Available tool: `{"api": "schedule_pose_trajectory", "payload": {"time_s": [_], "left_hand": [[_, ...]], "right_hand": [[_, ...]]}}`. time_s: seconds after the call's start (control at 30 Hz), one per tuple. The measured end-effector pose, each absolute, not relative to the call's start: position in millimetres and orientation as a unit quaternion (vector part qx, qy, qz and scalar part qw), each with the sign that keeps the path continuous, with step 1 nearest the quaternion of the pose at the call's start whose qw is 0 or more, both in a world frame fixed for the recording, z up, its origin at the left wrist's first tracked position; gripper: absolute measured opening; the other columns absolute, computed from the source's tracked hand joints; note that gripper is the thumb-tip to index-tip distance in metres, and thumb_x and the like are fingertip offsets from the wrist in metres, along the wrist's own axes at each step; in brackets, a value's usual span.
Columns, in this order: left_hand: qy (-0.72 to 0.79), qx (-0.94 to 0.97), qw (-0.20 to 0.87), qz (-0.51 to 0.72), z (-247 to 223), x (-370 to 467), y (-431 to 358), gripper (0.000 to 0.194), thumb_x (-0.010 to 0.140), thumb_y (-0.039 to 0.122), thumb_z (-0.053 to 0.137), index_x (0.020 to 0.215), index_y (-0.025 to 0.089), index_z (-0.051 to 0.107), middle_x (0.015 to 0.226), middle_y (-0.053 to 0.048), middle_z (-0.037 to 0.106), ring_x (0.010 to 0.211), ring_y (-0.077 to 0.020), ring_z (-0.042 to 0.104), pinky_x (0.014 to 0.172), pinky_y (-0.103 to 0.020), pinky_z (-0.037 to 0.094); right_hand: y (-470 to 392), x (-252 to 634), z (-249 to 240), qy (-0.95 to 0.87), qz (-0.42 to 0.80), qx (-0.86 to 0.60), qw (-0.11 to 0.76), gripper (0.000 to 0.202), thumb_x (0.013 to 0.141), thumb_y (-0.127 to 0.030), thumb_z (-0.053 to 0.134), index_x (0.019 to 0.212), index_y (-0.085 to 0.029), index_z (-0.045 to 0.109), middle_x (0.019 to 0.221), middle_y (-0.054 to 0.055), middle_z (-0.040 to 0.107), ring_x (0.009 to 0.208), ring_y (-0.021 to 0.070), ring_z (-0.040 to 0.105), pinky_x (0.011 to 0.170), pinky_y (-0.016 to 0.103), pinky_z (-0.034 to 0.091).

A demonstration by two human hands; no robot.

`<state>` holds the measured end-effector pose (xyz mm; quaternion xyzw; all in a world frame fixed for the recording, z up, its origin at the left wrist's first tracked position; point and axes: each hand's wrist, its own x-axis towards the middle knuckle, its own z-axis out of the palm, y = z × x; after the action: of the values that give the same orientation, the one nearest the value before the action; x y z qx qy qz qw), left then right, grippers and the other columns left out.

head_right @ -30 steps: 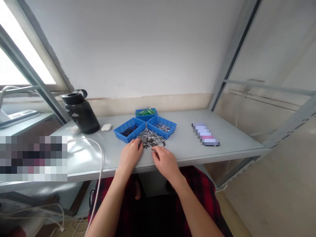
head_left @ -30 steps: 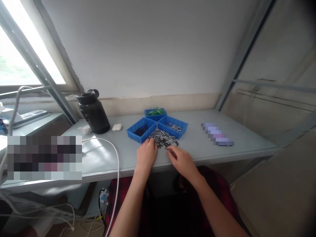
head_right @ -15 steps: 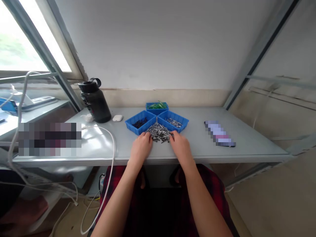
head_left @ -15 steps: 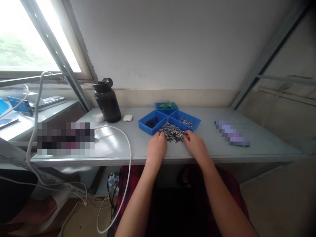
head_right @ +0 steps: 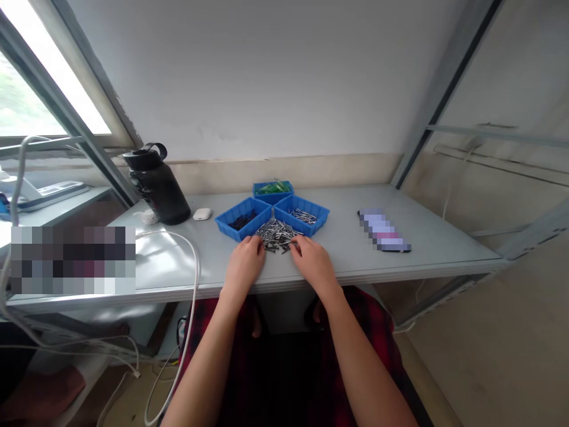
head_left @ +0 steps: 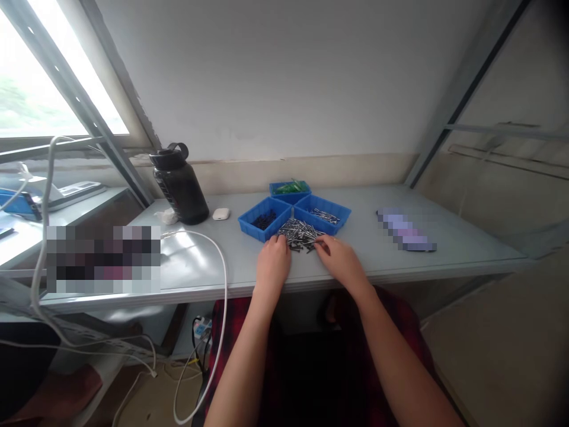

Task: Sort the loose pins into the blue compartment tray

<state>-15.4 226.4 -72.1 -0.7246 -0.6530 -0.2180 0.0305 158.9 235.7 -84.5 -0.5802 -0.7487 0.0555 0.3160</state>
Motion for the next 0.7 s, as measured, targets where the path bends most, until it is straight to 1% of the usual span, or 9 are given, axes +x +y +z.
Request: {"api": "schedule_pose_trajectory", "payload": {"time_s": [0.1, 0.2, 0.37, 0.47, 0.57, 0.7], "left_hand": [[-0.648, -0.729, 0.023, -0.218, -70.9, -16.3, 226.6, 0.017, 0.091, 0.016, 0.039, 0.092, 0.017, 0.057, 0.092, -0.009, 0.061, 0.084, -0.0216, 0.061, 0.071, -0.03, 0.044], [-0.652, -0.728, 0.012, -0.212, -69.0, -16.2, 226.6, 0.017, 0.092, 0.019, 0.04, 0.092, 0.017, 0.057, 0.092, -0.009, 0.061, 0.084, -0.0213, 0.061, 0.071, -0.03, 0.043], [-0.636, -0.743, 0.002, -0.209, -67.1, -15.3, 226.3, 0.016, 0.091, 0.023, 0.043, 0.092, 0.018, 0.058, 0.095, -0.009, 0.061, 0.088, -0.0214, 0.061, 0.072, -0.03, 0.044], [-0.629, -0.749, 0.002, -0.206, -67.4, -15.5, 226.0, 0.016, 0.092, 0.023, 0.042, 0.093, 0.018, 0.058, 0.097, -0.008, 0.061, 0.09, -0.021, 0.06, 0.074, -0.029, 0.044], [-0.639, -0.739, 0.008, -0.211, -68.4, -15.4, 226.0, 0.017, 0.092, 0.022, 0.042, 0.094, 0.017, 0.058, 0.095, -0.009, 0.06, 0.089, -0.0211, 0.06, 0.074, -0.03, 0.044], [-0.647, -0.73, 0.02, -0.219, -69.6, -14.8, 226.5, 0.017, 0.092, 0.023, 0.042, 0.093, 0.016, 0.057, 0.093, -0.009, 0.06, 0.087, -0.0222, 0.06, 0.073, -0.031, 0.044]], "right_hand": [[233.2, 157.5, -82.5, -0.761, 0.063, -0.561, 0.319, 0.019, 0.09, -0.028, 0.048, 0.101, -0.022, 0.062, 0.091, 0.003, 0.07, 0.081, 0.0184, 0.063, 0.069, 0.027, 0.042], [230.7, 156.7, -79.0, -0.77, 0.075, -0.549, 0.317, 0.02, 0.09, -0.032, 0.048, 0.102, -0.023, 0.062, 0.09, 0.003, 0.069, 0.079, 0.0178, 0.062, 0.068, 0.027, 0.042], [228.5, 158.3, -76.1, -0.778, 0.09, -0.541, 0.305, 0.022, 0.086, -0.039, 0.055, 0.099, -0.024, 0.063, 0.087, 0.001, 0.067, 0.077, 0.0174, 0.061, 0.067, 0.026, 0.042], [229.1, 160.0, -77.7, -0.782, 0.095, -0.531, 0.312, 0.018, 0.086, -0.033, 0.054, 0.099, -0.024, 0.063, 0.089, 0.001, 0.067, 0.076, 0.0162, 0.06, 0.068, 0.026, 0.043], [230.3, 160.9, -79.2, -0.779, 0.106, -0.532, 0.314, 0.017, 0.086, -0.026, 0.052, 0.099, -0.023, 0.063, 0.088, 0.001, 0.067, 0.076, 0.0155, 0.061, 0.069, 0.026, 0.043], [230.9, 161.2, -79.1, -0.778, 0.118, -0.529, 0.318, 0.017, 0.086, -0.024, 0.052, 0.099, -0.023, 0.063, 0.092, 0.002, 0.068, 0.079, 0.0159, 0.061, 0.072, 0.027, 0.044]]}}
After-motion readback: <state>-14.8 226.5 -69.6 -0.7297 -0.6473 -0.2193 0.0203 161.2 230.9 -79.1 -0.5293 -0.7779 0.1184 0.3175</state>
